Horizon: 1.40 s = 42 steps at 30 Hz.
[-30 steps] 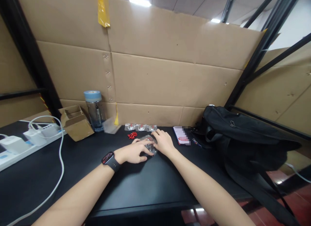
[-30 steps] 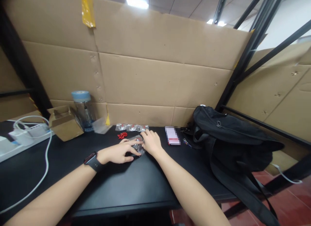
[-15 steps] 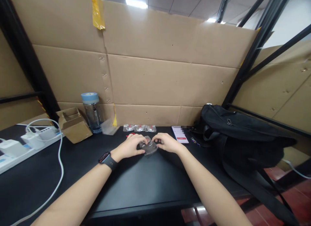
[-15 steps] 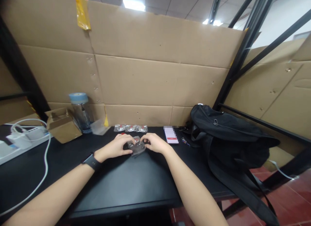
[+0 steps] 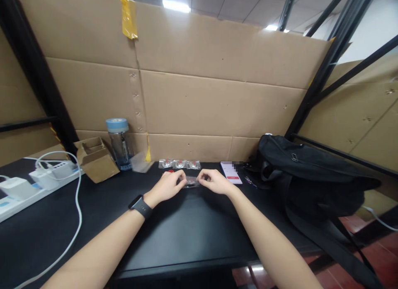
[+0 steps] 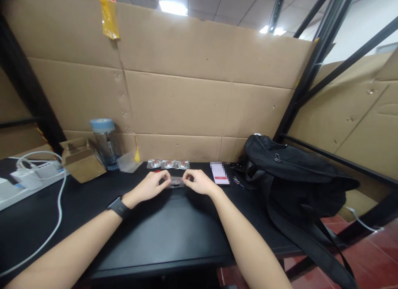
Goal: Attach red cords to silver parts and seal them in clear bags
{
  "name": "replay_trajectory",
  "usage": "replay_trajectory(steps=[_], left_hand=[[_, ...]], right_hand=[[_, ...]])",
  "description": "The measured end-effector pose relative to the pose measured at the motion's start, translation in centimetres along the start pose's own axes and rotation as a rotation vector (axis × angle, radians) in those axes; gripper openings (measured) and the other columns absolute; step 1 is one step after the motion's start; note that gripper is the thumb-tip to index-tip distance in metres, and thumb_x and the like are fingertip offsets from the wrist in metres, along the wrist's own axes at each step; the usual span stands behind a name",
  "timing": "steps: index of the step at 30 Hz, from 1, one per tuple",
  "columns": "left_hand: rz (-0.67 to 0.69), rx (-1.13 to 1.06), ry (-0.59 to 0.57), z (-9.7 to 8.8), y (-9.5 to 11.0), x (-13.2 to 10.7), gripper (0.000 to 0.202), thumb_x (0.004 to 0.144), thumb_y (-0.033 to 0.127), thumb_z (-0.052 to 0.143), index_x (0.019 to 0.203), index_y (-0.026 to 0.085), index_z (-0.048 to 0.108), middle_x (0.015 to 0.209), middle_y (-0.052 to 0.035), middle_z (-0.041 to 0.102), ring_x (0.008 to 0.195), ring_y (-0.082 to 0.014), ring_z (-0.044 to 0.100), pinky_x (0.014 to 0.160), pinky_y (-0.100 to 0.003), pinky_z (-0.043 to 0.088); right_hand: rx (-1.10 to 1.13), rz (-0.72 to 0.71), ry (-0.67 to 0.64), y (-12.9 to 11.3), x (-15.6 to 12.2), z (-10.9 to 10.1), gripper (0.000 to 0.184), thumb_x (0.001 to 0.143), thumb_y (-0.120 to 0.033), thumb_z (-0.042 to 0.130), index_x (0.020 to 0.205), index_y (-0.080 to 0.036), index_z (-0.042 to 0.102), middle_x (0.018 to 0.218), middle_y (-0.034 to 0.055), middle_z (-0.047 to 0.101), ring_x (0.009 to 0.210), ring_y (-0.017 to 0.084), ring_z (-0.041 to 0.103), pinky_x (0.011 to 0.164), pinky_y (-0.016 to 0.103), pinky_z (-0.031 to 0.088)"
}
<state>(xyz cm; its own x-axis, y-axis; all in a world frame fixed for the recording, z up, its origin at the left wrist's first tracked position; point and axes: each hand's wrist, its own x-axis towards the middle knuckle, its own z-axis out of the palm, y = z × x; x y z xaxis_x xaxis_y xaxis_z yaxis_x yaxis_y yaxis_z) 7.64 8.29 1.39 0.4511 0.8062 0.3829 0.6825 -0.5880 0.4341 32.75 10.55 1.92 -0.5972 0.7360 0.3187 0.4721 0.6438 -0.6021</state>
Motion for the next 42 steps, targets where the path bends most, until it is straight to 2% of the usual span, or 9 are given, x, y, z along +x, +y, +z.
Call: replay_trajectory(steps=[5,10,15,19,24,27,32,36,42], left_hand=[[-0.062,-0.143,0.043,1.2,-0.1,0.2,0.002,0.095,0.025,0.047,0.095,0.024,0.049,0.077,0.0016,0.073,0.073,-0.0174,0.069,0.072,-0.025,0.045],[-0.116,-0.039,0.152,2.4,-0.8,0.1,0.017,0.092,0.02,0.052,0.106,0.025,0.046,0.074,0.0027,0.071,0.073,-0.0196,0.069,0.074,-0.027,0.043],[-0.012,0.253,0.116,2.6,-0.6,-0.2,0.021,0.095,0.017,0.047,0.112,0.027,0.055,0.099,-0.0028,0.072,0.094,-0.0234,0.064,0.083,-0.034,0.04],[-0.01,0.355,0.168,2.6,-0.2,-0.3,0.033,0.092,0.017,0.053,0.123,0.028,0.056,0.121,-0.007,0.064,0.113,-0.0264,0.055,0.088,-0.038,0.039],[0.042,0.396,0.135,2.6,-0.2,-0.4,0.022,0.098,0.023,0.048,0.106,0.028,0.068,0.122,-0.0061,0.064,0.123,-0.0276,0.047,0.095,-0.043,0.035],[0.04,0.371,0.072,2.8,-0.6,-0.6,0.023,0.099,0.031,0.048,0.111,0.028,0.067,0.121,-0.0064,0.067,0.126,-0.0296,0.045,0.098,-0.048,0.032],[-0.008,0.343,0.009,3.2,-1.2,-0.6,0.031,0.093,0.037,0.056,0.122,0.029,0.063,0.128,-0.0074,0.066,0.131,-0.0329,0.042,0.103,-0.052,0.029],[-0.028,0.293,-0.021,2.9,-1.3,-0.4,0.037,0.09,0.038,0.06,0.126,0.031,0.06,0.134,-0.006,0.062,0.135,-0.0332,0.039,0.104,-0.053,0.028],[-0.069,0.229,-0.046,2.5,-1.0,-0.3,0.027,0.085,0.04,0.065,0.109,0.028,0.064,0.127,-0.0071,0.063,0.131,-0.0328,0.041,0.102,-0.052,0.03]], right_hand=[[0.11,0.093,0.151,0.4,0.4,1.6,0.005,0.089,-0.023,0.055,0.092,-0.021,0.058,0.075,-0.001,0.072,0.071,0.015,0.068,0.071,0.025,0.046],[0.034,0.129,0.243,1.2,0.7,3.0,0.027,0.088,-0.022,0.056,0.115,-0.024,0.057,0.07,-0.0047,0.07,0.058,0.014,0.061,0.066,0.024,0.046],[-0.206,0.085,0.137,1.7,1.2,3.7,0.031,0.087,-0.009,0.05,0.094,-0.025,0.076,0.089,0.0016,0.074,0.081,0.017,0.066,0.08,0.027,0.047],[-0.357,0.065,0.108,1.5,1.2,3.8,0.031,0.09,-0.015,0.053,0.106,-0.026,0.078,0.097,0.0049,0.068,0.092,0.019,0.061,0.087,0.03,0.046],[-0.494,0.012,0.087,0.8,0.7,3.3,0.027,0.088,-0.023,0.061,0.109,-0.028,0.077,0.126,0.0079,0.061,0.115,0.025,0.049,0.096,0.042,0.038],[-0.492,0.006,0.052,0.8,0.6,3.2,0.031,0.082,-0.028,0.07,0.112,-0.027,0.074,0.137,0.0075,0.059,0.125,0.03,0.044,0.097,0.046,0.033],[-0.435,0.043,0.013,1.0,0.9,3.4,0.024,0.089,-0.028,0.064,0.111,-0.025,0.071,0.111,0.006,0.074,0.11,0.025,0.057,0.091,0.041,0.029],[-0.408,0.065,0.045,0.9,1.1,3.3,0.023,0.096,-0.029,0.056,0.115,-0.028,0.069,0.108,0.0043,0.075,0.106,0.022,0.061,0.09,0.039,0.027],[-0.379,0.167,0.111,1.2,1.1,2.4,0.025,0.1,-0.032,0.049,0.108,-0.029,0.073,0.102,0.0041,0.076,0.099,0.022,0.066,0.091,0.038,0.03]])
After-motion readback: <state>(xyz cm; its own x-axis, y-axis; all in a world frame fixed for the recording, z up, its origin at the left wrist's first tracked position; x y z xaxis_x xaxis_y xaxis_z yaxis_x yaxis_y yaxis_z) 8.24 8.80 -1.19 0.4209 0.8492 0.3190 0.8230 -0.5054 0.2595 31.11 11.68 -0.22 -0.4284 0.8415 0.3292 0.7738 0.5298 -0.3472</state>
